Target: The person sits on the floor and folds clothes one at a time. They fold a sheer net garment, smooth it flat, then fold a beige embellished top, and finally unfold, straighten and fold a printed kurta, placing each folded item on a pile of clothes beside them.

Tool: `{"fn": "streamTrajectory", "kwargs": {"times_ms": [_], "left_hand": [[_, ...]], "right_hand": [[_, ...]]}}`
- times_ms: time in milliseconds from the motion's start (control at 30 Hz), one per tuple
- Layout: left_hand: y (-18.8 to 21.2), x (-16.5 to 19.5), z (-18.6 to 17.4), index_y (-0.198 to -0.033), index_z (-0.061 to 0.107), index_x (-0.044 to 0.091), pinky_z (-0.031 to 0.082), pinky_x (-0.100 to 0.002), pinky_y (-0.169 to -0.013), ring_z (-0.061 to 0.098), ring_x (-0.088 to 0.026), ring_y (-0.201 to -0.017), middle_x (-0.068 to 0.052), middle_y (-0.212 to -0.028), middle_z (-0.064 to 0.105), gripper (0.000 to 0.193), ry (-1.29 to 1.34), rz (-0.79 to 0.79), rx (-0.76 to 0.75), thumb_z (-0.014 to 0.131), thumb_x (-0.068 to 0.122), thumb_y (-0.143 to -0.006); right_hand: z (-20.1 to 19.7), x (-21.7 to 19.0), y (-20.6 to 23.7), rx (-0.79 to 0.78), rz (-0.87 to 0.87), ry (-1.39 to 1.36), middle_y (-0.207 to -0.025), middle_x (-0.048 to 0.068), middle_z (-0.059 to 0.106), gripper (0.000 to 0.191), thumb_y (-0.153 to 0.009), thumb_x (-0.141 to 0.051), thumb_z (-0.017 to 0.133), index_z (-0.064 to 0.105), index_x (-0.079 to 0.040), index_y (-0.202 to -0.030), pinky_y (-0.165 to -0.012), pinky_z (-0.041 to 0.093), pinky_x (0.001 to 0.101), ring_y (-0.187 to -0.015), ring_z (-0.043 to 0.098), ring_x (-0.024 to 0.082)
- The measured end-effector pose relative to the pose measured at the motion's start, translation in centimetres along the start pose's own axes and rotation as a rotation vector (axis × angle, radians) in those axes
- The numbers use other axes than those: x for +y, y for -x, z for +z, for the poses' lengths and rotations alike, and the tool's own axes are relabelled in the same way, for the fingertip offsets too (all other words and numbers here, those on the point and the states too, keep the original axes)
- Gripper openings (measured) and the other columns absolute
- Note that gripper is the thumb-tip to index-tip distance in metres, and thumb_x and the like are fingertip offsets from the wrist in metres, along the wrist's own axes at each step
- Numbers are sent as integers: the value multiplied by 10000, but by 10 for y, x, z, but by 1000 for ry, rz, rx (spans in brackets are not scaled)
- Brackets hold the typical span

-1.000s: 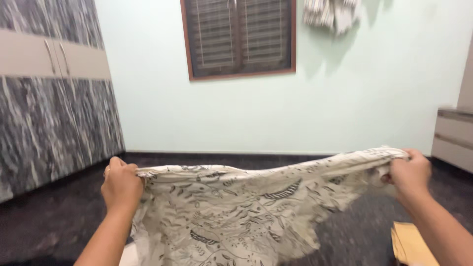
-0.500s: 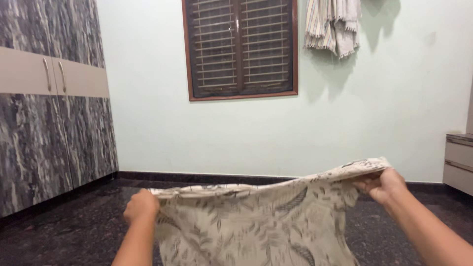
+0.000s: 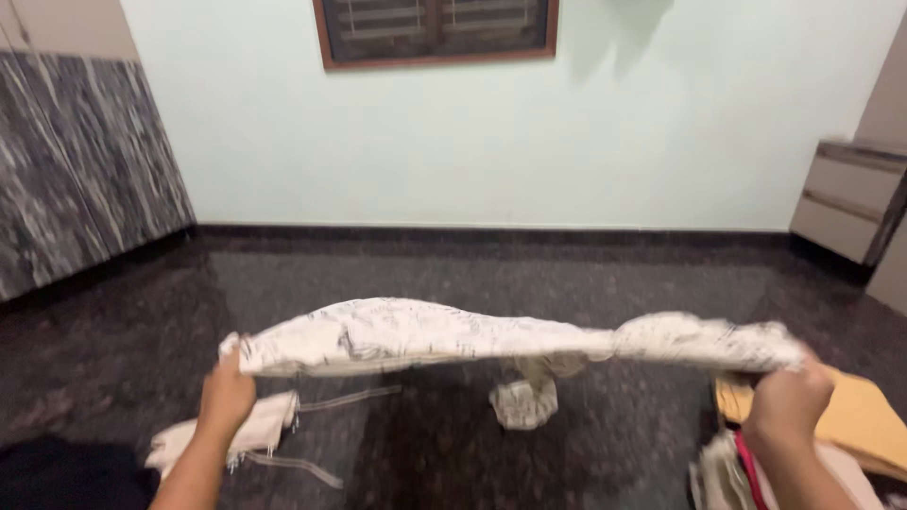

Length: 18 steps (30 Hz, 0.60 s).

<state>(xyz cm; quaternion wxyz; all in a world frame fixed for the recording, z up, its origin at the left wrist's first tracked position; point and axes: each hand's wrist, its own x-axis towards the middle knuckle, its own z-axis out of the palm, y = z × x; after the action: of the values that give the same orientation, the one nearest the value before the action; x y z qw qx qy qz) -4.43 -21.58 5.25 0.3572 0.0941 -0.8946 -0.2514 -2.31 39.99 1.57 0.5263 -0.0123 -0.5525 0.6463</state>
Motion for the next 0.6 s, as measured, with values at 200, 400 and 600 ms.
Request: {"fn": "streamTrajectory", "kwargs": {"times_ms": [200,400,600], "left_hand": [[143,-57,19,-1618,304,294,472,-552,-1084,654,-380,-1257,-188,-1341,683,637,-483,-354,-587,436,263,-996],[191,-78,38,-1563,395,260,387,-601,-1145,568,-347,-1373,-121,-1502,564,522,-542,-555,-843,344,247,-1044],[203,-95,52,-1374,665,191,487,-545,-1097,586,-316,-1372,-97,-1494,593,424,-632,-425,-1083,556,269,-972]], "right_hand": [[-103,45,115,-136,95,1026,-936,238,726,304,-953,-241,637,770,-99,-1186,-874,525,498,-944,686,422],[-128,42,159,-396,277,1243,-950,224,766,445,-804,-189,698,760,-186,-1244,-846,553,490,-929,721,412],[-137,46,172,-597,361,1323,-986,198,786,477,-753,-70,686,784,-218,-1195,-857,584,448,-914,763,374]]}}
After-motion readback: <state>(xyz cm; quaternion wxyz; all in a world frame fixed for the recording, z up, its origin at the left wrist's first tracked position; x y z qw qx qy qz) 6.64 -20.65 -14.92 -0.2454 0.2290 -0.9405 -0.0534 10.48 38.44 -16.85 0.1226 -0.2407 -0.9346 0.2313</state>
